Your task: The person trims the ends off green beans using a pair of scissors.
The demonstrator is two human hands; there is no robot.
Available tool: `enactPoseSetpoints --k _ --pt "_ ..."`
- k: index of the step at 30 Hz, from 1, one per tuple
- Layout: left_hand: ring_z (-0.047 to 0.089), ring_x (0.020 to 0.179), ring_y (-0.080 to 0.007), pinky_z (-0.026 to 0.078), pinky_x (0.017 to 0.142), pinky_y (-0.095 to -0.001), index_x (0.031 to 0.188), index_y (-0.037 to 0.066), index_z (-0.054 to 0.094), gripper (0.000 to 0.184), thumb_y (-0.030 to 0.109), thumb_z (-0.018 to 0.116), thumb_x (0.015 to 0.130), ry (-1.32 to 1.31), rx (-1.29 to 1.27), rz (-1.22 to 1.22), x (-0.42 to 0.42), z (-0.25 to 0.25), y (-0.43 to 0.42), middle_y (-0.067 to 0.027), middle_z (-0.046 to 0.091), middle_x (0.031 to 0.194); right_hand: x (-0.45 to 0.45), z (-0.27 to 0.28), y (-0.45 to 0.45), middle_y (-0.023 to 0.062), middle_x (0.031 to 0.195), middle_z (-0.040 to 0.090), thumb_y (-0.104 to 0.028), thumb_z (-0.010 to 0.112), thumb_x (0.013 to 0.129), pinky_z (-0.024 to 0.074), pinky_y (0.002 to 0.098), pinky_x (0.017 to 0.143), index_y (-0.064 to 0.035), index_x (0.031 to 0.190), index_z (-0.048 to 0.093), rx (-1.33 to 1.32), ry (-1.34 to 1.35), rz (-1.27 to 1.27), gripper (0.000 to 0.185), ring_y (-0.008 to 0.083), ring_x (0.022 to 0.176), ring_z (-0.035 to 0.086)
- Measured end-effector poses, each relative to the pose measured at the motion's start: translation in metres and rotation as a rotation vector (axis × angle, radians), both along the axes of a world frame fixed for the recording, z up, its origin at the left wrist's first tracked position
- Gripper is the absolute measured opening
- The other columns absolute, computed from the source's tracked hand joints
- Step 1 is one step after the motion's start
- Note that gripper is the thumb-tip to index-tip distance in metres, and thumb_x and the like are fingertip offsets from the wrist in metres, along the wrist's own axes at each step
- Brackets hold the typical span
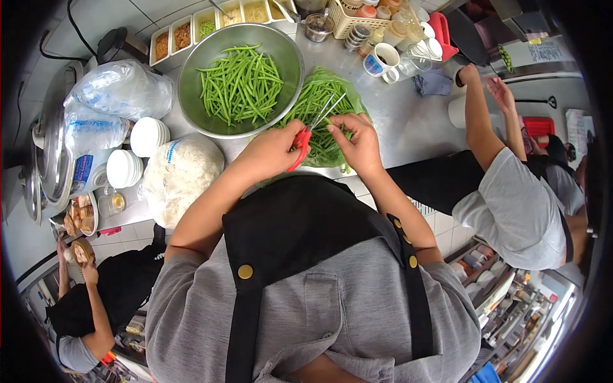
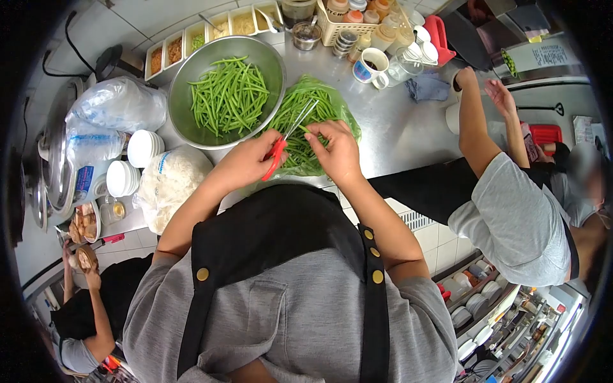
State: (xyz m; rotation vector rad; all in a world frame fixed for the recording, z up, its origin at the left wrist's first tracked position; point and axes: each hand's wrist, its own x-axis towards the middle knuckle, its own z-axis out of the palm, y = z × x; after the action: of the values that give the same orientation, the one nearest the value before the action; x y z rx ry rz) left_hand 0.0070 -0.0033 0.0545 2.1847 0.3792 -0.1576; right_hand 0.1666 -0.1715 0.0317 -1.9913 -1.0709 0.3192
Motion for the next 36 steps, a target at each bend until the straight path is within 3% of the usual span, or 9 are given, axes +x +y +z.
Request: enactPoseSetpoints --k 8,10,11,12,14,17,21,29,36 --pt "0.071 0.080 -0.0282 0.052 0.070 -0.0396 0.110 0.001 0.053 0.034 0.028 0.067 0.096 0.062 -0.193 -0.010 -0.002 -0.014 0.005 -0.0162 0.070 0.084 0.012 -0.017 -0.001 0.0094 0.088 0.069 -0.009 0.072 0.090 0.0513 0.0355 0.071 -0.0020 0.098 0.069 -0.029 0.063 -0.029 0.011 0.0265 0.080 0.065" --pt "0.072 0.090 -0.0264 0.054 0.076 -0.0387 0.116 0.001 0.049 0.038 0.028 0.067 0.095 0.159 -0.163 0.080 -0.002 -0.006 0.003 -0.0179 0.071 0.095 0.018 -0.021 0.003 0.0092 0.092 0.069 -0.008 0.068 0.096 0.0545 0.0298 0.070 0.0001 0.100 0.061 0.263 0.550 -0.183 0.011 0.0199 0.077 0.067" --pt "0.072 0.090 -0.0264 0.054 0.076 -0.0387 0.116 0.001 0.049 0.038 0.028 0.067 0.095 0.158 -0.163 0.077 -0.003 -0.010 0.002 -0.0179 0.071 0.095 0.021 -0.020 0.003 0.0103 0.098 0.068 -0.009 0.063 0.101 0.0589 0.0282 0.078 -0.0012 0.101 0.056 0.397 0.715 -0.208 0.011 0.0167 0.084 0.068" --pt "0.072 0.094 -0.0281 0.054 0.078 -0.0391 0.119 0.002 0.047 0.042 0.029 0.068 0.094 0.124 -0.170 0.069 -0.005 -0.015 0.002 -0.0192 0.071 0.101 0.022 -0.020 0.002 0.0103 0.098 0.068 -0.009 0.063 0.101 0.0589 0.0282 0.078 -0.0012 0.101 0.056 0.399 0.712 -0.211 0.011 0.0167 0.084 0.068" --pt "0.071 0.097 -0.0298 0.054 0.080 -0.0394 0.122 0.002 0.045 0.046 0.030 0.069 0.093 0.089 -0.176 0.058 -0.005 -0.021 0.000 -0.0205 0.070 0.107 0.025 -0.019 0.002 0.0124 0.102 0.068 -0.011 0.063 0.101 0.0615 0.0303 0.082 -0.0035 0.101 0.057 0.701 1.145 -0.350 0.009 0.0192 0.089 0.070" --pt "0.070 0.098 -0.0371 0.054 0.083 -0.0425 0.122 0.002 0.042 0.053 0.035 0.071 0.091 0.170 -0.076 -0.029 0.001 -0.015 -0.008 -0.0207 0.069 0.111 0.020 -0.014 0.005 0.0131 0.104 0.068 -0.011 0.061 0.102 0.0627 0.0295 0.085 -0.0014 0.102 0.056 0.724 1.329 -0.476 0.011 0.0211 0.093 0.071" --pt "0.069 0.101 -0.0390 0.054 0.085 -0.0438 0.121 0.002 0.042 0.052 0.034 0.070 0.091 0.190 -0.072 -0.033 0.014 -0.007 -0.014 -0.0214 0.069 0.113 0.012 -0.016 0.007 0.0147 0.106 0.066 -0.009 0.059 0.103 0.0622 0.0287 0.093 0.0042 0.107 0.057 0.757 1.594 -0.570 0.014 0.0230 0.100 0.070" --pt "0.069 0.104 -0.0403 0.054 0.089 -0.0436 0.118 -0.001 0.042 0.048 0.031 0.069 0.094 -0.011 -0.139 0.014 0.030 -0.017 -0.021 -0.0235 0.070 0.113 -0.005 -0.007 0.011 0.0162 0.108 0.065 -0.006 0.057 0.103 0.0607 0.0296 0.098 0.0073 0.110 0.058 0.769 1.761 -0.676 0.015 0.0263 0.106 0.068" --pt "0.071 0.102 -0.0359 0.055 0.088 -0.0410 0.113 -0.001 0.044 0.042 0.029 0.068 0.096 0.081 -0.266 -0.010 0.029 -0.008 -0.020 -0.0231 0.071 0.112 -0.004 -0.010 0.011 0.0166 0.112 0.064 -0.006 0.056 0.103 0.0601 0.0299 0.100 0.0083 0.113 0.058 0.869 1.761 -0.709 0.017 0.0264 0.108 0.067"
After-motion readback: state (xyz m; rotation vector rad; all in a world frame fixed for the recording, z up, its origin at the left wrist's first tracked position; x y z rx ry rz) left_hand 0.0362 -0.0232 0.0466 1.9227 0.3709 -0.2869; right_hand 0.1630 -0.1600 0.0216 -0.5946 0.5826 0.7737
